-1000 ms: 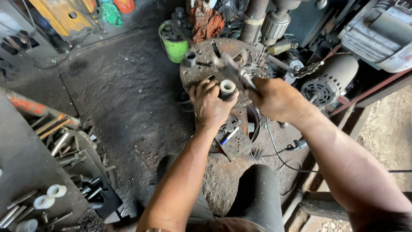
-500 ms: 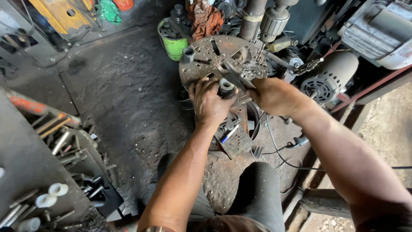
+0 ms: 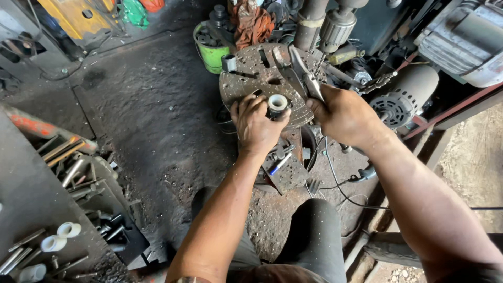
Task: The person uses a handheld grinder to smooth the edges of a white plastic fitting, then handles various small metal and plastic parts at a workbench.
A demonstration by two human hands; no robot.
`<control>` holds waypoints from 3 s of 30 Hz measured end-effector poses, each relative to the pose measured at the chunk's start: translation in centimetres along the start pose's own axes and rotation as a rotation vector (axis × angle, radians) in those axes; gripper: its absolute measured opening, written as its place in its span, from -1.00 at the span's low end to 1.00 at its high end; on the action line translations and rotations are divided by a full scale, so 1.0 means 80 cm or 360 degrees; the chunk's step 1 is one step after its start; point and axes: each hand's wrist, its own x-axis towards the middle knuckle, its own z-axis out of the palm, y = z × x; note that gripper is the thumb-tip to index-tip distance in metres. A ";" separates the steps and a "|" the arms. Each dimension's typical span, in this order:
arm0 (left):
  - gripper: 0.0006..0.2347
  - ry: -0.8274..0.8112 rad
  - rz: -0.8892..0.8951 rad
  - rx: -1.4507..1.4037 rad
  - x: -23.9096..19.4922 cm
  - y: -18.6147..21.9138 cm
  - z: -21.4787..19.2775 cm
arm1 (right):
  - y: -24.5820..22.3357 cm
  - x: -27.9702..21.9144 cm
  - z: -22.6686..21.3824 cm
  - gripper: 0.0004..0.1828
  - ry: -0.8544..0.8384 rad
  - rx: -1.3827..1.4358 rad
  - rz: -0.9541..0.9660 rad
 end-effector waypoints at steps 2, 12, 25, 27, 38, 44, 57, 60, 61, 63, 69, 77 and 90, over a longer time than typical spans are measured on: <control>-0.57 -0.0010 0.0008 0.0000 0.002 -0.001 0.003 | -0.003 0.000 0.002 -0.63 0.0059 0.0071 -0.0005; -0.57 0.0003 0.0000 0.0007 0.004 -0.002 0.001 | 0.011 0.009 0.016 -0.63 -0.0163 -0.0233 -0.0108; -0.59 -0.0043 0.0052 -0.0071 -0.002 -0.005 -0.005 | 0.075 -0.043 0.008 -0.71 -0.0328 0.0473 0.0218; -0.58 -0.0082 0.0035 -0.0079 0.000 -0.007 -0.004 | 0.125 -0.071 0.044 -0.71 -0.0442 0.0668 0.0298; -0.32 -0.0685 0.0098 0.0038 0.001 -0.010 -0.038 | 0.219 -0.055 0.355 -0.73 -0.0779 0.0783 0.1262; -0.34 -0.0522 0.0154 -0.0053 0.015 -0.001 -0.047 | 0.334 0.034 0.574 -0.29 -0.0555 0.1524 0.1600; -0.53 -0.0548 -0.0066 -0.0485 0.012 -0.008 -0.055 | 0.236 -0.034 0.520 -0.26 -0.0291 0.0756 0.0980; -0.56 -0.0621 -0.0074 -0.0650 0.011 -0.023 -0.056 | 0.255 -0.055 0.508 -0.28 -0.0208 0.0804 0.0805; -0.58 -0.0682 -0.0081 -0.0738 0.009 -0.031 -0.056 | 0.262 -0.062 0.505 -0.28 -0.0171 0.0825 0.0719; -0.59 -0.0713 -0.0150 -0.0909 0.004 -0.029 -0.076 | 0.173 -0.081 0.363 -0.40 -0.0003 0.1168 0.0700; -0.73 -0.0990 -0.0529 -0.1872 0.001 0.054 -0.153 | 0.082 -0.134 0.150 -0.57 0.0572 0.1505 -0.0055; -0.66 -0.1122 -0.0961 -0.2234 -0.063 0.113 -0.184 | 0.020 -0.150 0.134 -0.49 0.0626 0.2161 -0.0533; -0.80 -0.0537 -0.0141 -0.1257 -0.102 0.139 -0.236 | 0.021 -0.201 0.158 -0.59 0.0477 0.3161 0.0198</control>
